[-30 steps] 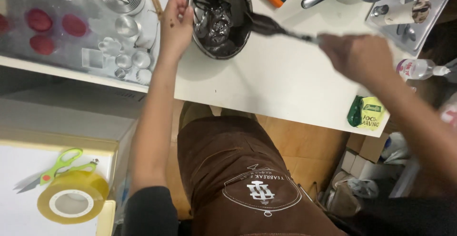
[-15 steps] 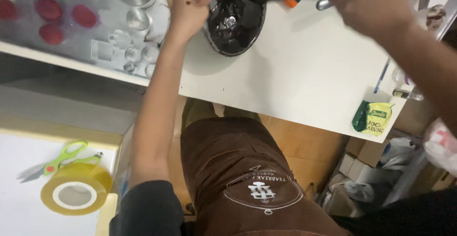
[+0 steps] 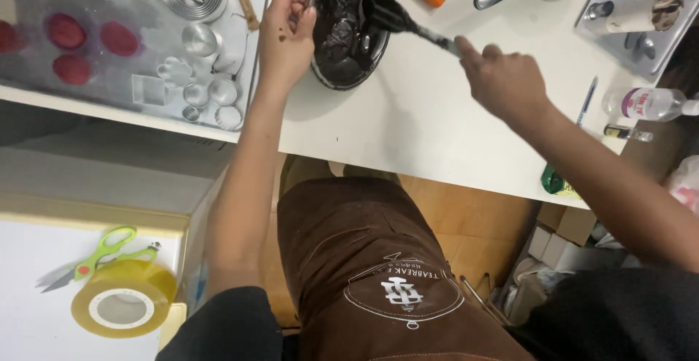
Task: Melt chocolate in a pot using an induction stove, stir with a spatula, and monitor temperature with an infrared thermometer.
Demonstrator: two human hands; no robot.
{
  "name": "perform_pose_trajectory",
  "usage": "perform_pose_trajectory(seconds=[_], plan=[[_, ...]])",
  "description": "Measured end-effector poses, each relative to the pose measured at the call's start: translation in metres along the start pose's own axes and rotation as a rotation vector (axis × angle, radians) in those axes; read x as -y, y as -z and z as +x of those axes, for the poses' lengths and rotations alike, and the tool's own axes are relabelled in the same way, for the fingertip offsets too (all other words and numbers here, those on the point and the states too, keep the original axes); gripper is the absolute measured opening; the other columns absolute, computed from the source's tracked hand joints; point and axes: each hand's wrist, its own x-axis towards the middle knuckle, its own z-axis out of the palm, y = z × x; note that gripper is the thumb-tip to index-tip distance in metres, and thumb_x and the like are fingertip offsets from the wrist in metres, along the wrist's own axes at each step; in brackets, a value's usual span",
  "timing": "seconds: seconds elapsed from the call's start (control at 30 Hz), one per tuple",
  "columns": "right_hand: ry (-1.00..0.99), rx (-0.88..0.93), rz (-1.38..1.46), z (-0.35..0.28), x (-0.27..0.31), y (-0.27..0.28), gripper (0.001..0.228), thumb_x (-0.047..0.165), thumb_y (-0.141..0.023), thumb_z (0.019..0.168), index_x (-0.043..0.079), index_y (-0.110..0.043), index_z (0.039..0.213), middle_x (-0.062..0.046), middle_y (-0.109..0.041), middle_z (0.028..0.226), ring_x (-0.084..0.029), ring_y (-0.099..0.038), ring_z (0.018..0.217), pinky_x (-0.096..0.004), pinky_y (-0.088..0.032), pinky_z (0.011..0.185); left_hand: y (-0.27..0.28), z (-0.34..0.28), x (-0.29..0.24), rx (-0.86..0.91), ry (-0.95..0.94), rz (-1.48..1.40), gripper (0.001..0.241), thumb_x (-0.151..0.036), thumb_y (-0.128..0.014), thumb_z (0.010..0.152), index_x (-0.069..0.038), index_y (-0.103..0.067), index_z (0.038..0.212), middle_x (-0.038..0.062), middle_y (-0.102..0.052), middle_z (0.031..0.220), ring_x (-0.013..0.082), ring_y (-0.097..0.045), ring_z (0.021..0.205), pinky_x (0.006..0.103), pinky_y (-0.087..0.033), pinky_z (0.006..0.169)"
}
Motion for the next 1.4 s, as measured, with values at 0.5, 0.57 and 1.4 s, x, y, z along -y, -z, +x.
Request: perform_pose_trajectory(seconds=[0.5,0.57,1.4], plan=[[-0.361,0.689,1.259,-0.022,0.089,0.072,0.042,0.027,-0.046,0.106,0.011,-0.059,0.143,-0.010,-0.061,0.051,-0.011,-0.040,0.033,-0.024,-0.030,0.031,-0.014,-0.042,-0.030,-0.072,0.142,-0.026,0.016,0.000,-0.057,0.098,-0.010,-0.055,0.110,-0.002,-0.055,0.082,0.0103,-0.052,0.072,0.0259,-0.046,0.066],[-0.398,0.728,1.314,-0.016,0.090,0.087,0.042,0.029,-0.045,0.106,0.012,-0.063,0.140,-0.007,-0.058,0.053,-0.012,-0.041,0.039,-0.026,-0.033,0.038,-0.015,-0.048,-0.025,-0.070,0.140,-0.012,0.016,0.000,-0.057,0.098,-0.009,-0.055,0.111,-0.001,-0.055,0.083,0.0109,-0.053,0.073,0.0264,-0.047,0.068],[-0.055,-0.503,-0.092,0.053,-0.002,0.059,0.020,0.024,-0.067,0.102,0.035,-0.078,0.116,0.012,-0.067,0.115,-0.001,-0.037,0.055,-0.018,-0.034,0.049,0.045,0.027,0.044,0.154,0.394,-0.045,0.030,-0.015,-0.067,0.099,-0.008,-0.072,0.127,-0.001,-0.071,0.093,0.0030,-0.060,0.071,0.0168,-0.051,0.052]])
